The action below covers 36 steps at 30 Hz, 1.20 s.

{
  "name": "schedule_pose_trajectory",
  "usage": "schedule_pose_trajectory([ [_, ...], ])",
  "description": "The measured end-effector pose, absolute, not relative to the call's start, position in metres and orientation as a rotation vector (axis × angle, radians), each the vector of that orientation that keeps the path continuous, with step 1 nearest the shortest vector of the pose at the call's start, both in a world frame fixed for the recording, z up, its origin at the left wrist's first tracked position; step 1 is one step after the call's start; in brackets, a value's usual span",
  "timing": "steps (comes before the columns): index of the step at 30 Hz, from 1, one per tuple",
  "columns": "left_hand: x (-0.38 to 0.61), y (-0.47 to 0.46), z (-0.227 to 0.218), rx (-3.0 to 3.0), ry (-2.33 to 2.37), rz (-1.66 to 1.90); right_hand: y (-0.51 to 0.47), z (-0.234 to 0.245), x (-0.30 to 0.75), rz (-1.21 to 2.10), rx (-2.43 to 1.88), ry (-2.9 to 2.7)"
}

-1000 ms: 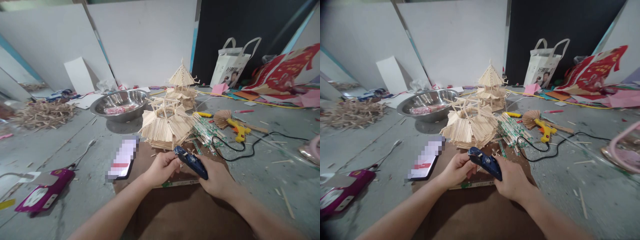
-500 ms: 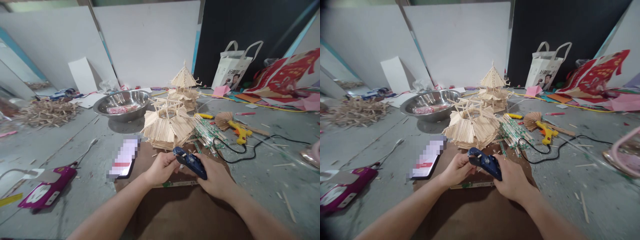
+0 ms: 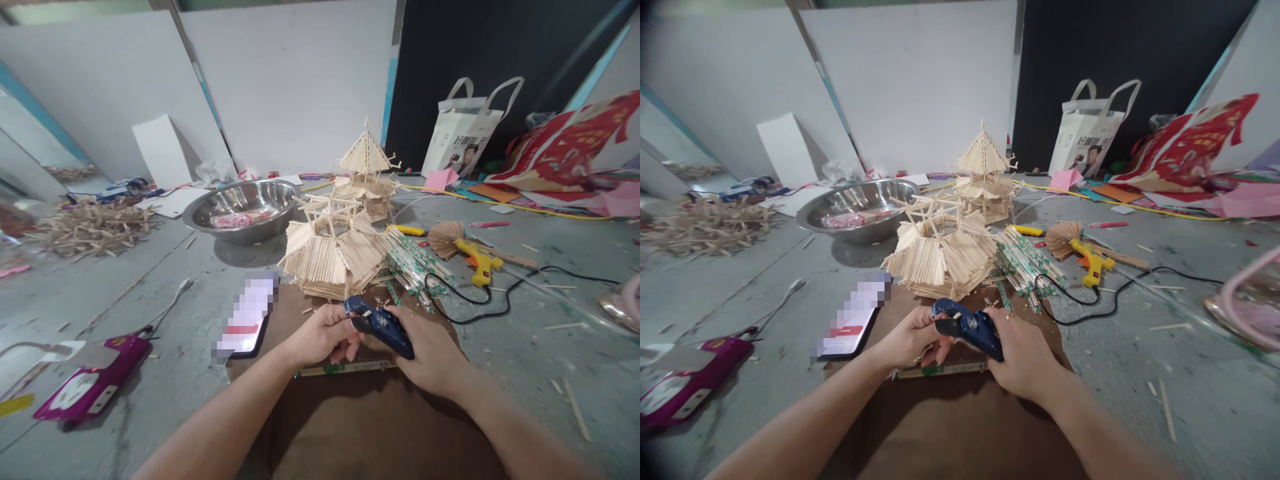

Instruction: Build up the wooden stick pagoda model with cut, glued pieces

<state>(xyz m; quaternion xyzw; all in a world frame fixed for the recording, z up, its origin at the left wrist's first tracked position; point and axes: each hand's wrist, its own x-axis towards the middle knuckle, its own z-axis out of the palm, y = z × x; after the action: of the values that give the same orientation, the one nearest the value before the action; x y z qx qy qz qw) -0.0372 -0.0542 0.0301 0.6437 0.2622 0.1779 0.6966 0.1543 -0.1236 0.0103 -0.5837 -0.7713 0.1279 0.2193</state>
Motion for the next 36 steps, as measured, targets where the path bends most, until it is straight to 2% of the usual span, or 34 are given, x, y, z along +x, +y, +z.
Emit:
schedule_pose_trajectory([
  [12,-0.037,-0.054,0.029,1.468,0.585,0.390,-0.126,0.009,0.155,0.403,-1.678,-2.128],
  [23,-0.028,-0.068,0.031,2.096,0.915,0.874,-0.126,0.008,0.150,0.337,-1.753,-2.061],
  [36,-0.032,-0.056,0.030,1.936,0.717,0.704,-0.121,0.009,0.155,0.315,-1.620,-2.126],
])
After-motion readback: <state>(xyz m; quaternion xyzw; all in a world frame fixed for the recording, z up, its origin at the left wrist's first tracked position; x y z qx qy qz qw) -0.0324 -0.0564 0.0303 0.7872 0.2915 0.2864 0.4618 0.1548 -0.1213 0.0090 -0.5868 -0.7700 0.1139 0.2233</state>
